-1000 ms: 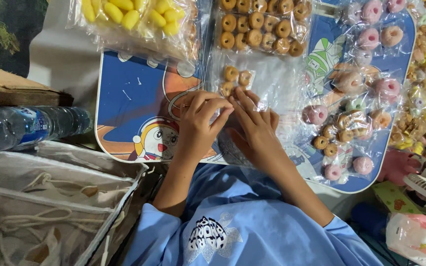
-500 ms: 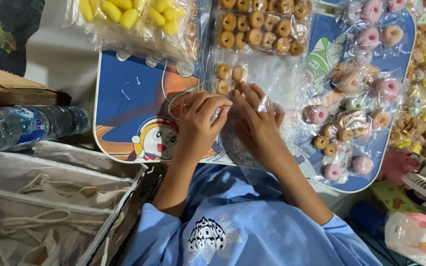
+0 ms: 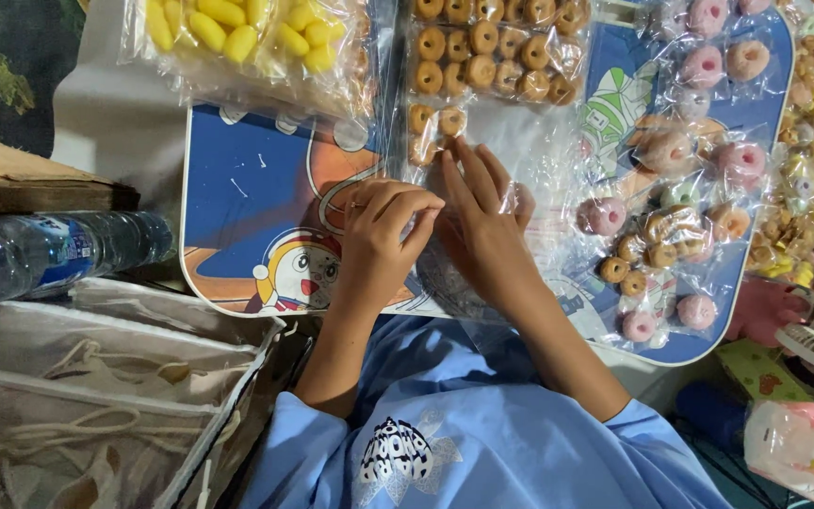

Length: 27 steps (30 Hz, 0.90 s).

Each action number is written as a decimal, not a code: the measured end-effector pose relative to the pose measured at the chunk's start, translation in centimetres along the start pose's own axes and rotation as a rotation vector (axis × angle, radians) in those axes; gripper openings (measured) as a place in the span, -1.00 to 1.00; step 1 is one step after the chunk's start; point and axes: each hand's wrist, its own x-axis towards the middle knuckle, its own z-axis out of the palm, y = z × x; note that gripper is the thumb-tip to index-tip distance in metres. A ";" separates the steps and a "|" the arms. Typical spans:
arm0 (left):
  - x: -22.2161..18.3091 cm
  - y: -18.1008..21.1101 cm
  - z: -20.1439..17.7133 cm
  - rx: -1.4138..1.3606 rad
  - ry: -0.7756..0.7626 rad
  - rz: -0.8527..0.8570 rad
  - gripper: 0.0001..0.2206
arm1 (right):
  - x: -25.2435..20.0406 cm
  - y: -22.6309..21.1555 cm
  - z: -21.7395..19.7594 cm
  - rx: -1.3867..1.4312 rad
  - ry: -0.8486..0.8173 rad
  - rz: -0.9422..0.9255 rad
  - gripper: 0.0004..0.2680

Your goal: Packing small donut-shaped toy items into a plastic bag by hand

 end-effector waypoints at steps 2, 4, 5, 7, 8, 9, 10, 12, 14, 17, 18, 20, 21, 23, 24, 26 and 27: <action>-0.1 -0.2 0.2 -0.007 -0.005 0.004 -0.86 | 0.0 -0.1 -0.1 0.011 -0.010 0.014 -0.40; -0.3 -0.4 0.4 -0.015 -0.007 -0.011 -0.85 | -0.1 0.0 -0.2 0.060 0.002 0.002 -0.42; -0.2 -0.3 0.2 -0.015 -0.008 -0.009 -0.85 | -0.2 0.0 -0.2 0.061 0.003 0.002 -0.42; -0.1 -0.1 -0.1 -0.011 -0.016 -0.027 -0.87 | -0.4 0.0 -0.2 0.105 0.025 0.010 -0.45; -0.2 -0.2 0.0 -0.012 -0.017 -0.026 -0.87 | -0.4 0.0 -0.1 0.105 0.026 0.012 -0.45; -0.3 -0.3 0.0 -0.001 -0.016 -0.020 -0.87 | -0.4 0.1 0.0 0.111 0.015 -0.006 -0.49; -0.4 -0.4 0.1 0.010 -0.014 -0.014 -0.86 | -0.5 0.1 0.1 0.118 0.005 -0.023 -0.52; -0.2 -0.1 0.0 -0.006 -0.016 -0.017 -0.88 | -0.4 0.1 0.0 0.101 -0.009 -0.029 -0.50; -0.1 -0.1 0.1 -0.020 -0.019 -0.017 -0.89 | -0.3 0.4 -0.1 0.085 -0.020 -0.036 -0.47; -0.2 -0.3 0.2 -0.036 -0.038 -0.001 -0.88 | -0.1 1.3 0.3 0.050 -0.034 -0.040 -0.45; -0.2 -0.3 0.2 -0.026 -0.040 0.008 -0.88 | 0.0 1.9 0.7 0.078 -0.032 -0.063 -0.45; -0.2 -0.1 0.1 -0.021 -0.046 0.020 -0.88 | 0.1 2.6 0.6 0.107 -0.028 -0.081 -0.45; -0.1 0.0 0.0 -0.030 -0.058 0.021 -0.88 | 0.2 2.7 0.2 0.097 -0.015 -0.099 -0.47; 0.1 0.0 -0.2 -0.043 -0.076 0.027 -0.88 | 0.4 3.1 0.1 0.087 0.002 -0.111 -0.49; 0.1 0.0 -0.2 -0.040 -0.090 0.026 -0.89 | 0.5 3.4 0.4 0.100 0.043 -0.158 -0.51; 0.3 0.1 -0.3 -0.047 -0.113 0.034 -0.89 | 0.6 3.3 0.5 0.111 0.092 -0.190 -0.54; 0.4 0.2 -0.3 -0.058 -0.140 0.012 -0.89 | 0.6 3.0 0.2 0.115 0.116 -0.197 -0.61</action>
